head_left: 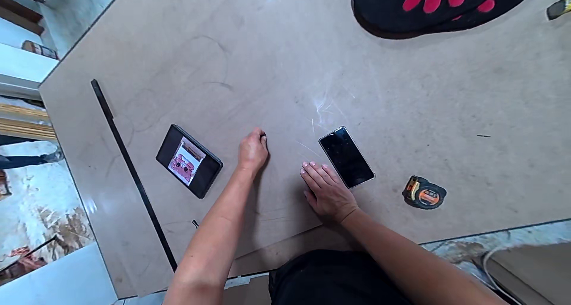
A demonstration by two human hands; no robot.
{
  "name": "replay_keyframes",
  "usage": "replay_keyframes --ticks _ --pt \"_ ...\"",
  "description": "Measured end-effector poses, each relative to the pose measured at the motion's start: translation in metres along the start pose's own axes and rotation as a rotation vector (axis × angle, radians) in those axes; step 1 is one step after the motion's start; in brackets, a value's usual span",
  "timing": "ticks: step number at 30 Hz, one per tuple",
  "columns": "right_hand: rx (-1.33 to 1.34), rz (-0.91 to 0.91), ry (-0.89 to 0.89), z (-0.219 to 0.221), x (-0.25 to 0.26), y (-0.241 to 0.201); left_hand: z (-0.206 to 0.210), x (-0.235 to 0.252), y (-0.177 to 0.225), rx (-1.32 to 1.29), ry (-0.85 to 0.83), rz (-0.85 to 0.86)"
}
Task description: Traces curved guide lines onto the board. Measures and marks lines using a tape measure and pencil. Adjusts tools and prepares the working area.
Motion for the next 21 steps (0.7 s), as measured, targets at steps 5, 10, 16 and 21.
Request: replay_keyframes --ticks 5,10,16,21 --pt "0.024 0.009 -0.018 -0.001 0.0 0.0 -0.005 0.004 0.005 -0.055 0.026 -0.084" --pt "0.019 0.001 -0.007 -0.001 0.001 0.0 -0.011 0.009 -0.002 -0.07 0.014 -0.099" --pt "0.012 -0.013 0.005 0.0 0.001 0.0 -0.01 0.012 -0.002 -0.005 -0.025 0.006" --pt "0.015 -0.002 0.003 0.0 0.0 0.0 -0.006 0.007 0.006 0.02 -0.031 0.031"
Point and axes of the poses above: each hand's wrist, its own x-axis towards the middle knuckle, its own z-axis out of the palm, y = z × x, the point moved 2 cm from there along x, towards the middle knuckle, and after that the axes turned 4 degrees about z, right-handed, at the moved point
